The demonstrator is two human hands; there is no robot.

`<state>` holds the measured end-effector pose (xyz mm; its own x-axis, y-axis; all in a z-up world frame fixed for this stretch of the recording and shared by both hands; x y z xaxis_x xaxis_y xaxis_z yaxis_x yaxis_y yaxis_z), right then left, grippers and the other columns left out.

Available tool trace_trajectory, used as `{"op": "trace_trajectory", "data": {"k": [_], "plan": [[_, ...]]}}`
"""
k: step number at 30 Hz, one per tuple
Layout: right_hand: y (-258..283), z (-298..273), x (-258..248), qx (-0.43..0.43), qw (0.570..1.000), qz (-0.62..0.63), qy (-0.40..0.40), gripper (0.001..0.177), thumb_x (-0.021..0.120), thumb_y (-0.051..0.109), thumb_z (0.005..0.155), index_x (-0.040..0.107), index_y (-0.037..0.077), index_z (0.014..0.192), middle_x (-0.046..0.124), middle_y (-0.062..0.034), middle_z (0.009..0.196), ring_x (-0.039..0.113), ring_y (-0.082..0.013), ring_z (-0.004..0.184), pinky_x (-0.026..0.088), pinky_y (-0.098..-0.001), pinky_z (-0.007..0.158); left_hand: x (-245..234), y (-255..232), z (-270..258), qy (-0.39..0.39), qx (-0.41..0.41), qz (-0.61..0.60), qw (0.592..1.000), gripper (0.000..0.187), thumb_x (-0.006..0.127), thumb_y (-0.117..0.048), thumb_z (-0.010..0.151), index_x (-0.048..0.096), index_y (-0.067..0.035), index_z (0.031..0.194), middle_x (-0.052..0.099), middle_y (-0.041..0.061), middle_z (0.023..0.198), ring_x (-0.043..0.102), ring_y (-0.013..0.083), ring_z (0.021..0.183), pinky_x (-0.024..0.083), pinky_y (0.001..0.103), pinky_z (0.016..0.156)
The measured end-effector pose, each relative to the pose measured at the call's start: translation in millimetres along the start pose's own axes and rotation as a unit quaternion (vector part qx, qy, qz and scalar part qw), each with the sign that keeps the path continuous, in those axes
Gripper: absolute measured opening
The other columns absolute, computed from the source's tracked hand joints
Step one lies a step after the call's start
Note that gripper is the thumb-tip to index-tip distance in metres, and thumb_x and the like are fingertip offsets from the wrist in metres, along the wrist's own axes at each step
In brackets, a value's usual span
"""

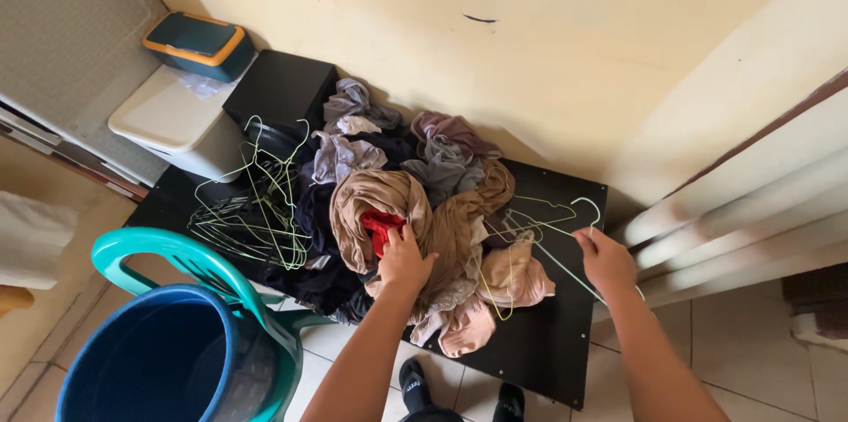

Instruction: Hanging clothes from a laundry pile onto a drying rack using hangers.

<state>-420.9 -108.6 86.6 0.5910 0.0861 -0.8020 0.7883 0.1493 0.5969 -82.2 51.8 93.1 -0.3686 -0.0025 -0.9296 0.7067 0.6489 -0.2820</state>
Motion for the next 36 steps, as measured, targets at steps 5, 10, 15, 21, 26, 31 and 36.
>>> {"op": "trace_trajectory", "data": {"k": [5, 10, 15, 21, 26, 31, 36], "plan": [[-4, 1, -3, -0.012, 0.996, -0.086, -0.018, 0.024, 0.055, 0.042, 0.104, 0.074, 0.029, 0.111, 0.074, -0.0117, 0.086, 0.070, -0.0373, 0.083, 0.054, -0.0486, 0.071, 3, -1, 0, -0.003, -0.001, 0.006, 1.000, 0.081, 0.082, -0.049, 0.081, 0.041, -0.010, 0.138, 0.046, 0.015, 0.134, 0.058, 0.0364, 0.120, 0.059, 0.048, 0.084], [-14, 8, -3, -0.073, 0.987, -0.122, -0.076, 0.021, 0.056, 0.033, 0.102, 0.074, 0.028, 0.111, 0.074, -0.0122, 0.086, 0.069, -0.0380, 0.080, 0.054, -0.0498, 0.069, -14, -12, -14, -0.003, -0.027, 0.008, 1.000, 0.090, 0.084, -0.054, 0.077, 0.038, -0.010, 0.141, 0.045, 0.015, 0.135, 0.056, 0.0355, 0.122, 0.059, 0.048, 0.083], [9, 17, -15, -0.102, 0.987, 0.008, -0.128, 0.020, 0.059, 0.027, 0.108, 0.072, 0.024, 0.123, 0.073, -0.0163, 0.090, 0.069, -0.0393, 0.084, 0.054, -0.0467, 0.071, 70, 32, 33, -0.111, 0.034, 0.037, 0.993, 0.040, 0.069, -0.024, 0.088, 0.055, -0.008, 0.121, 0.067, 0.014, 0.110, 0.068, 0.0339, 0.105, 0.058, 0.049, 0.082], [84, 12, -5, -0.306, 0.931, 0.199, -0.024, 0.037, 0.059, 0.006, 0.100, 0.067, 0.021, 0.133, 0.075, -0.0142, 0.112, 0.075, -0.0295, 0.097, 0.060, -0.0360, 0.082, -8, 2, -18, -0.289, 0.104, -0.106, 0.946, 0.023, 0.064, -0.019, 0.089, 0.062, -0.006, 0.107, 0.067, 0.016, 0.100, 0.066, 0.0395, 0.095, 0.055, 0.050, 0.079], [169, -11, -13, -0.342, 0.911, 0.218, 0.082, 0.066, 0.070, 0.000, 0.075, 0.060, 0.013, 0.139, 0.070, -0.0172, 0.117, 0.070, -0.0325, 0.098, 0.057, -0.0374, 0.083, -66, -21, -55, -0.386, 0.193, -0.184, 0.883, 0.029, 0.063, -0.009, 0.088, 0.062, -0.001, 0.116, 0.064, 0.021, 0.109, 0.064, 0.0431, 0.096, 0.054, 0.049, 0.081], [193, -9, 18, -0.364, 0.889, 0.249, 0.120, 0.073, 0.075, -0.001, 0.067, 0.058, 0.008, 0.138, 0.069, -0.0199, 0.119, 0.068, -0.0363, 0.108, 0.053, -0.0386, 0.087, -141, -31, -70, -0.401, 0.205, -0.266, 0.852, 0.030, 0.066, -0.002, 0.087, 0.063, 0.002, 0.117, 0.063, 0.021, 0.109, 0.062, 0.0429, 0.094, 0.053, 0.044, 0.079], [253, -19, -26, -0.353, 0.873, 0.333, 0.049, 0.048, 0.076, 0.001, 0.081, 0.063, 0.006, 0.127, 0.073, -0.0164, 0.113, 0.073, -0.0290, 0.107, 0.054, -0.0338, 0.091, -198, -26, -80, -0.420, 0.220, -0.343, 0.811, 0.021, 0.066, 0.002, 0.088, 0.063, 0.001, 0.109, 0.064, 0.016, 0.108, 0.067, 0.0335, 0.092, 0.054, 0.035, 0.075]]}}
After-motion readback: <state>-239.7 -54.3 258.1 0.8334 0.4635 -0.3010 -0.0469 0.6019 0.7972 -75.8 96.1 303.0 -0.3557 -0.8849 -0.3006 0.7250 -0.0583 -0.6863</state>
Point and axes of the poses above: each hand's wrist, its own z-axis towards the middle knuckle, its own x-axis out of the palm, y = z × x, the point moved 3 cm from there along z, towards the middle knuckle
